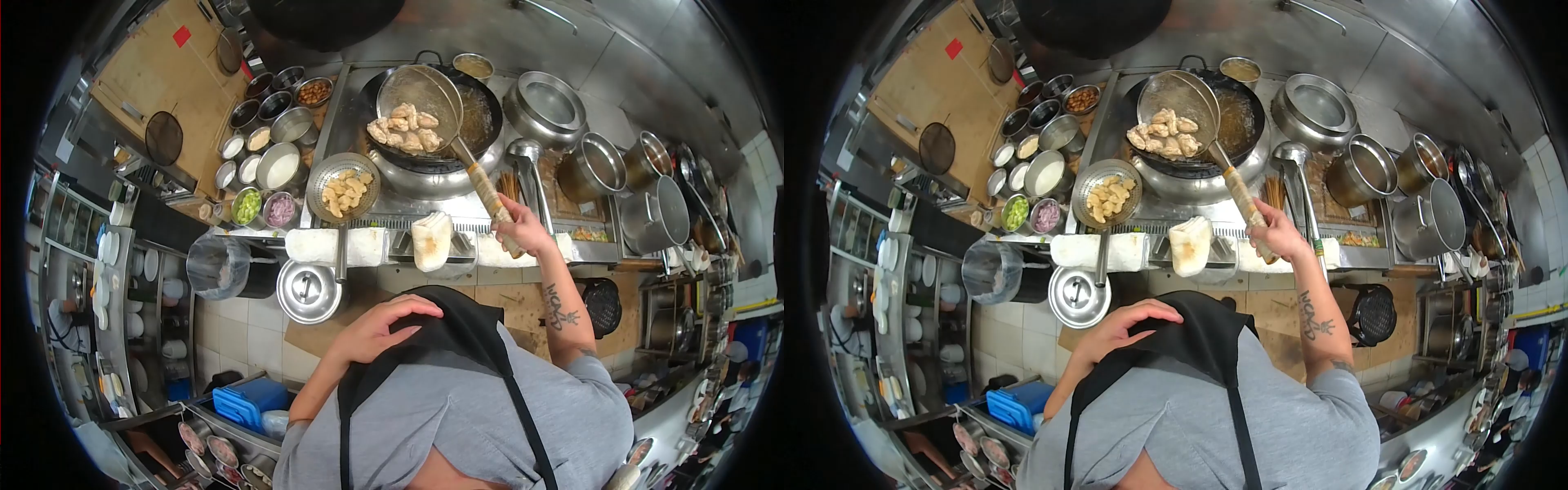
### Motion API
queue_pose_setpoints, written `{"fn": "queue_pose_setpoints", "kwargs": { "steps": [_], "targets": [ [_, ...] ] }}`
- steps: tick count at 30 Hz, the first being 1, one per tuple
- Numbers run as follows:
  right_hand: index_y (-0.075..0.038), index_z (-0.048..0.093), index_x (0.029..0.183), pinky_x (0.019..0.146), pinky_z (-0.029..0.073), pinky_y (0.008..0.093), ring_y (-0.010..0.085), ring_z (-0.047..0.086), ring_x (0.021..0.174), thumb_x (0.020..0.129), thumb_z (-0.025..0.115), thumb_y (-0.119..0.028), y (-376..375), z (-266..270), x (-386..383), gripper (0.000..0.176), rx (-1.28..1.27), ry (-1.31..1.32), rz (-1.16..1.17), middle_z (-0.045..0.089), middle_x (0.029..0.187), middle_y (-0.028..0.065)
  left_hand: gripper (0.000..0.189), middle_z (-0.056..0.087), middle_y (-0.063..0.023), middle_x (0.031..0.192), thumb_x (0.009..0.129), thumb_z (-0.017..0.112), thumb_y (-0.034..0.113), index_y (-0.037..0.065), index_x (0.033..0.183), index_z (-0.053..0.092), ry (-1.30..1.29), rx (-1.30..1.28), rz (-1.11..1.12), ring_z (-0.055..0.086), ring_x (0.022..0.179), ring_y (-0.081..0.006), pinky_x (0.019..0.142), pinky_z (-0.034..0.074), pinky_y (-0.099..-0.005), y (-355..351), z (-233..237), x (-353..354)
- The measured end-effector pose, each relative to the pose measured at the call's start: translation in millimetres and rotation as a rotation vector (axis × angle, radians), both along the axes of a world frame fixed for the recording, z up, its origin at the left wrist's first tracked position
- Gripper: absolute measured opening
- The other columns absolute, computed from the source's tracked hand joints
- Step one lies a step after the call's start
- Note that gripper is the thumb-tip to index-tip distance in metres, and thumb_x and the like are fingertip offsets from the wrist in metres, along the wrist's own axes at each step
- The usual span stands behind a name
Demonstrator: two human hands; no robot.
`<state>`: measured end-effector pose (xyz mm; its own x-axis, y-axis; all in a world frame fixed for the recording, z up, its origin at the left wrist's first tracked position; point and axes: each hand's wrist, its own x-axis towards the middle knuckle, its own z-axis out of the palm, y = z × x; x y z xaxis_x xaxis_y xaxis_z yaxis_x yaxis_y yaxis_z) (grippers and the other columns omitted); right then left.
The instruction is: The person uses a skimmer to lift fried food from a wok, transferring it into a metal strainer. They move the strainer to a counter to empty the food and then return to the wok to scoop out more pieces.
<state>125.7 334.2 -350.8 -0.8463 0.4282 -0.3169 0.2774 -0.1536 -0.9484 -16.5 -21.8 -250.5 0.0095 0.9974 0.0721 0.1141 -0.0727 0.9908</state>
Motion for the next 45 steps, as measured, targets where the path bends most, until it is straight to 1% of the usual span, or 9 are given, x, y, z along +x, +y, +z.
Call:
{"fn": "queue_pose_setpoints", "kwargs": {
  "steps": [13, 23, 26, 28, 29, 31, 34, 40, 45],
  "targets": [
    [-0.007, 0.035, 0.156, 0.05, 0.05, 0.0287, 0.0116, 0.057, 0.058, 0.085, 0.063, 0.001, -20.8, -46.7, 0.2, 0.077, 0.221, -0.015, -0.191, 0.062, 0.091, 0.0075, 0.038, 0.061, -0.0122, 0.128, 0.092, 0.059, -0.003, 0.003, 0.129, 0.06, -0.028, -0.029, -0.014, 0.057, 0.124, -0.0275, 0.108, 0.042, -0.0362, 0.7, 2.1, 5.4],
    [-0.004, 0.037, 0.154, 0.048, 0.046, 0.0275, 0.0102, 0.056, 0.057, 0.085, 0.058, 0.003, 40.8, -7.3, -27.7, 0.073, 0.362, 0.061, -0.346, 0.066, 0.097, 0.0079, 0.041, 0.06, -0.0116, 0.131, 0.092, 0.058, -0.006, 0.003, 0.131, 0.059, -0.06, -0.018, -0.037, 0.056, 0.126, -0.0266, 0.11, 0.04, -0.0363, 3.8, -2.8, 8.0],
    [-0.002, 0.044, 0.15, 0.085, 0.053, 0.0293, 0.0234, 0.069, 0.09, 0.083, 0.057, 0.0, 80.7, 7.7, -41.9, 0.068, 0.661, -0.059, -0.36, 0.07, 0.11, 0.0183, 0.042, 0.06, -0.0112, 0.132, 0.091, 0.057, -0.007, 0.004, 0.132, 0.058, -0.05, -0.01, -0.024, 0.056, 0.127, -0.0263, 0.11, 0.04, -0.0357, 4.1, -0.8, 10.2],
    [-0.002, 0.045, 0.15, 0.078, 0.05, 0.0295, 0.0216, 0.065, 0.083, 0.083, 0.058, 0.0, 100.8, 18.2, -53.2, 0.068, 0.767, -0.118, -0.316, 0.069, 0.102, 0.0156, 0.042, 0.06, -0.0112, 0.132, 0.091, 0.057, -0.008, 0.003, 0.132, 0.059, -0.059, 0.003, -0.003, 0.056, 0.126, -0.0263, 0.109, 0.041, -0.0357, 2.2, 0.1, 12.3],
    [-0.002, 0.041, 0.152, 0.065, 0.049, 0.0304, 0.0178, 0.062, 0.069, 0.083, 0.06, 0.002, 108.5, 22.8, -60.1, 0.071, 0.794, -0.151, -0.285, 0.067, 0.092, 0.0113, 0.043, 0.06, -0.0112, 0.133, 0.091, 0.057, -0.008, 0.003, 0.132, 0.059, -0.062, 0.009, 0.008, 0.056, 0.126, -0.0263, 0.109, 0.041, -0.0357, 0.4, 0.6, 13.4],
    [-0.003, 0.039, 0.154, 0.052, 0.049, 0.0319, 0.0147, 0.06, 0.057, 0.083, 0.061, 0.002, 122.0, 22.6, -70.4, 0.074, 0.716, -0.171, -0.229, 0.066, 0.085, 0.0077, 0.043, 0.06, -0.0114, 0.134, 0.091, 0.059, -0.008, 0.003, 0.133, 0.059, -0.072, 0.035, 0.011, 0.056, 0.127, -0.0257, 0.109, 0.041, -0.0356, -1.8, -7.3, 13.2],
    [-0.005, 0.049, 0.147, 0.054, 0.053, 0.0359, 0.0179, 0.064, 0.066, 0.084, 0.062, 0.001, 129.8, 17.6, -81.8, 0.065, 0.34, -0.171, -0.166, 0.068, 0.089, 0.0122, 0.047, 0.059, -0.0116, 0.136, 0.089, 0.068, 0.003, 0.003, 0.135, 0.058, -0.106, 0.053, -0.013, 0.055, 0.13, -0.0251, 0.111, 0.039, -0.0354, -4.8, -22.8, 8.6],
    [-0.007, 0.039, 0.151, 0.053, 0.054, 0.0311, 0.0161, 0.06, 0.065, 0.092, 0.059, 0.004, 136.9, 9.5, -71.8, 0.064, -0.143, -0.174, 0.036, 0.064, 0.091, 0.0099, 0.059, 0.058, -0.0113, 0.138, 0.083, 0.076, 0.017, 0.002, 0.136, 0.057, -0.133, 0.04, -0.008, 0.053, 0.132, -0.0253, 0.112, 0.038, -0.0359, -11.3, -27.2, 7.9],
    [-0.008, 0.041, 0.148, 0.053, 0.053, 0.0276, 0.0136, 0.06, 0.067, 0.094, 0.058, 0.001, 137.3, 25.2, -53.5, 0.057, -0.254, -0.199, 0.166, 0.064, 0.093, 0.0082, 0.049, 0.058, -0.0112, 0.136, 0.087, 0.068, 0.002, 0.003, 0.135, 0.058, -0.129, 0.037, -0.028, 0.054, 0.13, -0.0254, 0.111, 0.04, -0.0354, -9.4, -21.8, 5.3]
  ]
}}
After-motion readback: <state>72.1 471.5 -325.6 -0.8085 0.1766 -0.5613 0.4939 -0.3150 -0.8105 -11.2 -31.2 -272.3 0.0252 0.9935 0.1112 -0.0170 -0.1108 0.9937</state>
